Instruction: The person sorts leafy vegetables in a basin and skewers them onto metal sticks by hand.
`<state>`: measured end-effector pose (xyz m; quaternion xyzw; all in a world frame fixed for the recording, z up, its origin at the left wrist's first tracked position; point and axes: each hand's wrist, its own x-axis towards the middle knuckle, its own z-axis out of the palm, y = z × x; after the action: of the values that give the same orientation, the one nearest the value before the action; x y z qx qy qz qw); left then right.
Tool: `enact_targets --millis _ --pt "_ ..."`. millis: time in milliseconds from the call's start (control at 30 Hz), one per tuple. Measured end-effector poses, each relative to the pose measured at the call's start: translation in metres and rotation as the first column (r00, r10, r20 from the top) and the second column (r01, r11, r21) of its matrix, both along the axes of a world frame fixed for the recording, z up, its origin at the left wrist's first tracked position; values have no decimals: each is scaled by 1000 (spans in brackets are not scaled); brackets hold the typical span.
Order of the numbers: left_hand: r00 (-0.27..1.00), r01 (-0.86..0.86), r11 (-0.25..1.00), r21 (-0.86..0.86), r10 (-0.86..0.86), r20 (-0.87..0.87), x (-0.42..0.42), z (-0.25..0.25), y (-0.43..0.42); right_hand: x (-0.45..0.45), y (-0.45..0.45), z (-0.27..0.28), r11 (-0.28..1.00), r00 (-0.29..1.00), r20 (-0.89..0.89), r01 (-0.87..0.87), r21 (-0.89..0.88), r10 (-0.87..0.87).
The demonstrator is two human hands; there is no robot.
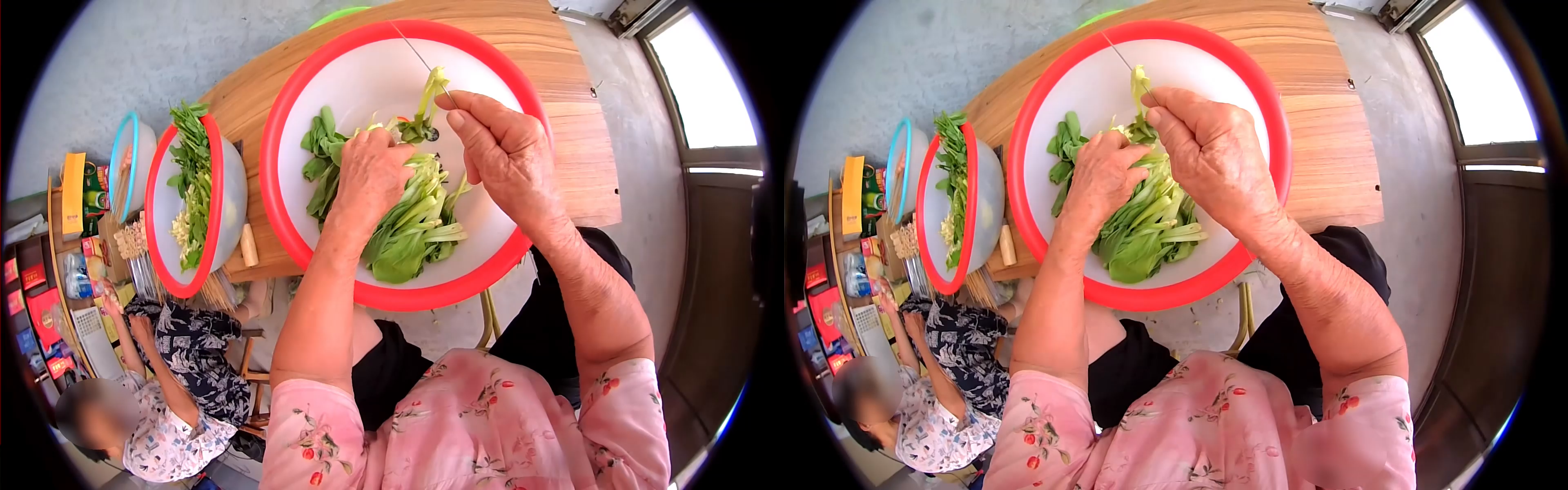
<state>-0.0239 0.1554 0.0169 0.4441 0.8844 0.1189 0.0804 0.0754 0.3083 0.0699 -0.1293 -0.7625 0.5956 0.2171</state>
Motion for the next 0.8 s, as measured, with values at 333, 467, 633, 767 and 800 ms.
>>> enact_targets --millis 333,467,633,767,800 --pt "630 -583 691 427 53 775 -18 10 -10 1 2 0 1000 999 34 -29 -3 29" --pt "440 -775 446 448 -128 889 -18 33 -17 2 1 3 995 993 67 -101 13 100" --pt "495 -782 366 505 -128 859 -22 35 -20 5 -5 5 970 963 132 -242 21 237" --pt "529 -774 351 526 -97 843 -21 36 -20 7 -9 3 947 946 127 -310 85 298" --pt "541 -769 351 534 -88 836 -21 37 -20 7 -10 1 945 947 103 -314 92 305"
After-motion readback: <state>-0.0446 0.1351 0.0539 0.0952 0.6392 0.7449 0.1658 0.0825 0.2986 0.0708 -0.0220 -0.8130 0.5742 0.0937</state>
